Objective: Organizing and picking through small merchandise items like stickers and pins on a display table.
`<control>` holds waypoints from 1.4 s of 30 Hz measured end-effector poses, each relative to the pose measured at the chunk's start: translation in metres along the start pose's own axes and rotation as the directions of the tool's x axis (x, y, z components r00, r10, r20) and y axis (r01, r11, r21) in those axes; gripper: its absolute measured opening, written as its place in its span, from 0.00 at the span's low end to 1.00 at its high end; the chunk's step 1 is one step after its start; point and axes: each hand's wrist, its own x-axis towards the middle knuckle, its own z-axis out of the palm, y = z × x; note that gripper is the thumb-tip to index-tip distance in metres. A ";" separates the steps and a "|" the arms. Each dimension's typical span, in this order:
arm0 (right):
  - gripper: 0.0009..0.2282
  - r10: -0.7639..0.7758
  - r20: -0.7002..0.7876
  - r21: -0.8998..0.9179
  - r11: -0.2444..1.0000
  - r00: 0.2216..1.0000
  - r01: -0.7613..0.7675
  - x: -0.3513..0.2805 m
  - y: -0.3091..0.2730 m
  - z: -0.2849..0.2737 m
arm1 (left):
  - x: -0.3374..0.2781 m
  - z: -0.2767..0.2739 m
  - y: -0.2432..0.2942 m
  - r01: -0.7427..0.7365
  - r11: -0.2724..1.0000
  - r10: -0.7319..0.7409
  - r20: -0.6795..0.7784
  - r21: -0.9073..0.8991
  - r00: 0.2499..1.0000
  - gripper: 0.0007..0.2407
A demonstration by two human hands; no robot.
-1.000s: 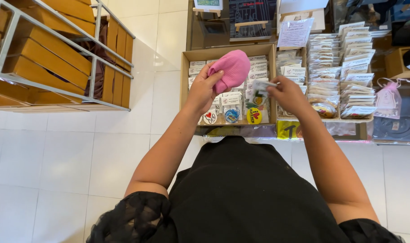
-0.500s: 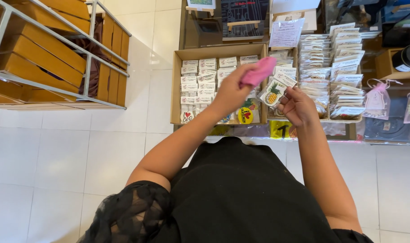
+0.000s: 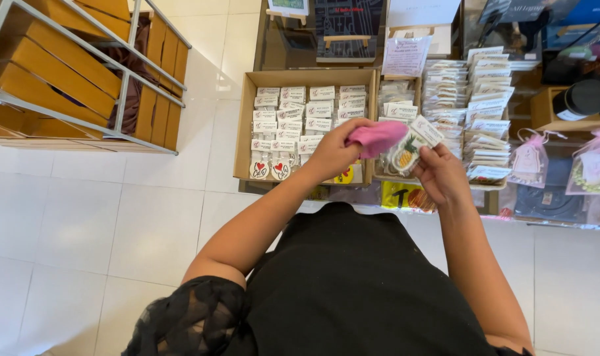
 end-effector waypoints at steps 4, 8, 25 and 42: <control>0.10 0.049 0.028 -0.074 0.996 0.998 -0.046 -0.011 0.002 -0.025 | 0.002 0.006 -0.006 0.185 0.949 -0.233 -0.173 -0.256 0.957 0.14; 0.09 0.168 0.146 -0.131 0.980 0.975 -0.149 -0.015 0.010 -0.037 | -0.003 0.030 -0.044 0.200 0.920 -0.256 -0.129 -0.337 0.958 0.14; 0.19 -0.244 0.120 -0.614 0.744 0.962 0.265 0.015 -0.005 -0.009 | -0.025 -0.022 -0.033 -0.005 0.825 -0.216 -0.324 -0.564 0.921 0.13; 0.19 -0.274 0.256 -0.957 0.066 0.927 0.283 -0.004 -0.012 0.042 | -0.046 -0.021 -0.036 -0.013 0.838 -0.205 -0.338 -0.546 0.918 0.12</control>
